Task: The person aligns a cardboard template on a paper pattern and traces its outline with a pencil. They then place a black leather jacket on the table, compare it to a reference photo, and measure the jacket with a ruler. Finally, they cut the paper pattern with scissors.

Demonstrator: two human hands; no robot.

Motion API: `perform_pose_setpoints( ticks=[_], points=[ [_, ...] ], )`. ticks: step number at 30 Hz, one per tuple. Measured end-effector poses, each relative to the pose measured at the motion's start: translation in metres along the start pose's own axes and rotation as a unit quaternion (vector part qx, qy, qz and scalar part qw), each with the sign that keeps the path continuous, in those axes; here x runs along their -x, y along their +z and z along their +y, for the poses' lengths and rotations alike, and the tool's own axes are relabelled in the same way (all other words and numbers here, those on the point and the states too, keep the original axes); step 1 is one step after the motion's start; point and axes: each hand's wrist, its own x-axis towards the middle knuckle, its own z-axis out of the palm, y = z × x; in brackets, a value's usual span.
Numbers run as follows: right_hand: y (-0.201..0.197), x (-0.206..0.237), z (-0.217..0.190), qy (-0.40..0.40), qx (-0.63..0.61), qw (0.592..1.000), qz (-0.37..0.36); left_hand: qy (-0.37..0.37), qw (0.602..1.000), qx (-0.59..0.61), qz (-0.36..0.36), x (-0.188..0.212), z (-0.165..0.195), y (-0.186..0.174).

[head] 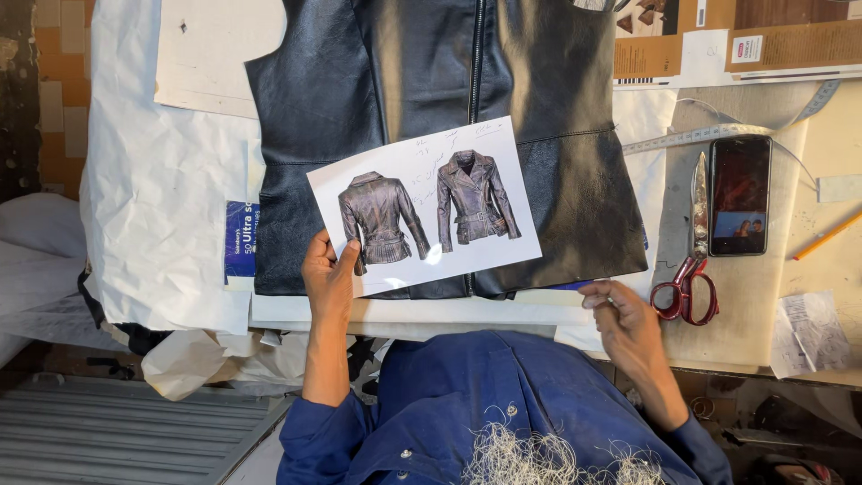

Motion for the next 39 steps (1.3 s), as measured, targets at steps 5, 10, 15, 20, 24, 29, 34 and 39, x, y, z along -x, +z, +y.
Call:
perform_pose_setpoints(
  ticks=[5, 10, 15, 20, 24, 29, 34, 39],
  points=[
    [0.017, -0.002, -0.041, -0.165, 0.201, 0.965, 0.035, 0.176, 0.928, -0.307, 0.118, 0.023, 0.039, 0.020],
    [0.033, -0.019, -0.080, -0.381, 0.290, 0.878, -0.009, 0.387, 0.808, -0.413, -0.161, 0.054, 0.053, 0.058],
    [0.049, -0.041, -0.093, -0.480, 0.294, 0.826, -0.038, 0.385, 0.749, -0.481, -0.243, 0.061, 0.037, 0.085],
    [0.052, -0.051, -0.094, -0.501, 0.327, 0.800, -0.046, 0.404, 0.736, -0.488, -0.239, 0.058, 0.035, 0.082],
    [0.048, -0.052, -0.101, -0.523, 0.305, 0.796, -0.005, 0.453, 0.715, -0.494, -0.200, 0.059, 0.043, 0.085],
    [0.042, -0.055, -0.114, -0.491, 0.290, 0.818, -0.075, 0.472, 0.701, -0.495, -0.201, 0.054, 0.052, 0.092],
    [0.039, -0.059, -0.123, -0.475, 0.228, 0.839, -0.138, 0.481, 0.690, -0.497, -0.212, 0.052, 0.058, 0.092],
    [0.048, -0.060, -0.130, -0.515, 0.253, 0.817, -0.063, 0.498, 0.688, -0.492, -0.189, 0.052, 0.065, 0.098]
  ],
)
